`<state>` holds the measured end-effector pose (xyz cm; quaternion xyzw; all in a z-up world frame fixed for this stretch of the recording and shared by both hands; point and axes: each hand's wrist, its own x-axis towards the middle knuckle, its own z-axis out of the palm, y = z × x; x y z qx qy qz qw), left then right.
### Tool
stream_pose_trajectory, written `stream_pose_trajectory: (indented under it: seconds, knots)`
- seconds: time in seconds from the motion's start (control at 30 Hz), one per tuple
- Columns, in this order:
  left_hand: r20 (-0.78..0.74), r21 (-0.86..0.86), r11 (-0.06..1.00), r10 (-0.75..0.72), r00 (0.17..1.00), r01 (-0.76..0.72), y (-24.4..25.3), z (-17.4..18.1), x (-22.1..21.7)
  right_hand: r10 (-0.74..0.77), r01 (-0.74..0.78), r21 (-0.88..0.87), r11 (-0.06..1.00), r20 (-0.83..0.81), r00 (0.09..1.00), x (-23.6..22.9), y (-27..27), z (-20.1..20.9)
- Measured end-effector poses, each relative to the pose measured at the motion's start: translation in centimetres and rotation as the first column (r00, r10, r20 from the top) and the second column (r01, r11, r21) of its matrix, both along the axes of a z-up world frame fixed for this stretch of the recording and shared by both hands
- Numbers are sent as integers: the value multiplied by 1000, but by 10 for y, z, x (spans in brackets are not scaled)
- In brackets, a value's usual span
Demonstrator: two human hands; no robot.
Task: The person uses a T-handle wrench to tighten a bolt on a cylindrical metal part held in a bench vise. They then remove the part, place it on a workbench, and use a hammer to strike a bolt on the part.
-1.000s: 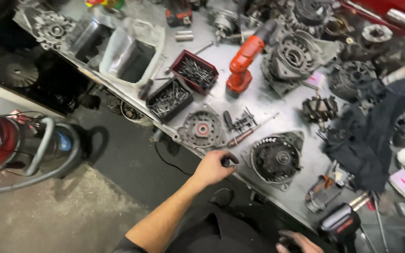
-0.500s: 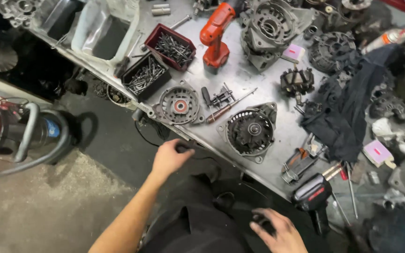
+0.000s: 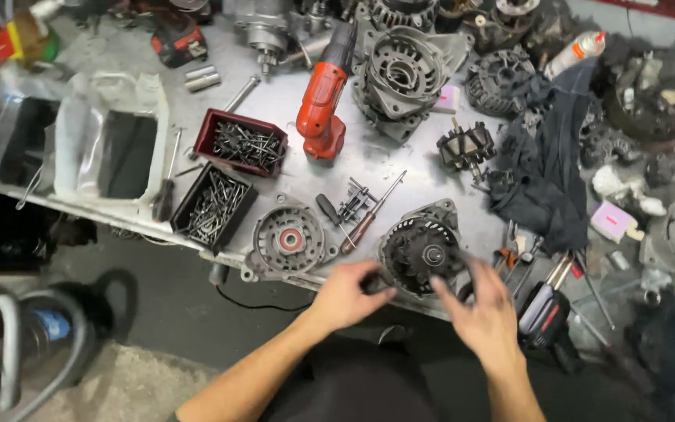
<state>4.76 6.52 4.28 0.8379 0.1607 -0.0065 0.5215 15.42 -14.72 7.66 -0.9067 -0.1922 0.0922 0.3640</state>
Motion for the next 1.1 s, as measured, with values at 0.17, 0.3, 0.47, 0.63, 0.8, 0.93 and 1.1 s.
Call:
stream_pose_trajectory:
  seconds: [0.17, 0.3, 0.47, 0.63, 0.8, 0.93, 1.1]
  knots:
    - [212, -96, 984, -130, 969, 153, 3, 3, 28, 29, -3, -198, 980, 127, 991, 16, 34, -4]
    - [158, -119, 981, -131, 979, 151, -4, 2, 54, 70, -30, -165, 986, 241, 968, 14, 23, -39]
    - [-55, -86, 989, -127, 990, 122, -6, 3, 83, 42, -36, -66, 997, 96, 994, 23, 23, -39]
    - [-48, -93, 984, -160, 986, 155, 3, -11, 90, 86, -41, 167, 985, -273, 958, 43, 8, -34]
    - [-64, -76, 969, -242, 968, 237, 6, -3, 100, 112, -31, 228, 973, -351, 930, 47, 5, -33]
    - [-246, -210, 958, -244, 938, 194, 10, -2, 107, 138, 29, 287, 958, -544, 828, 51, 6, -37]
    - [-286, -259, 947, -263, 922, 189, 10, -7, 110, 141, 60, 375, 925, -488, 862, 49, 4, -35]
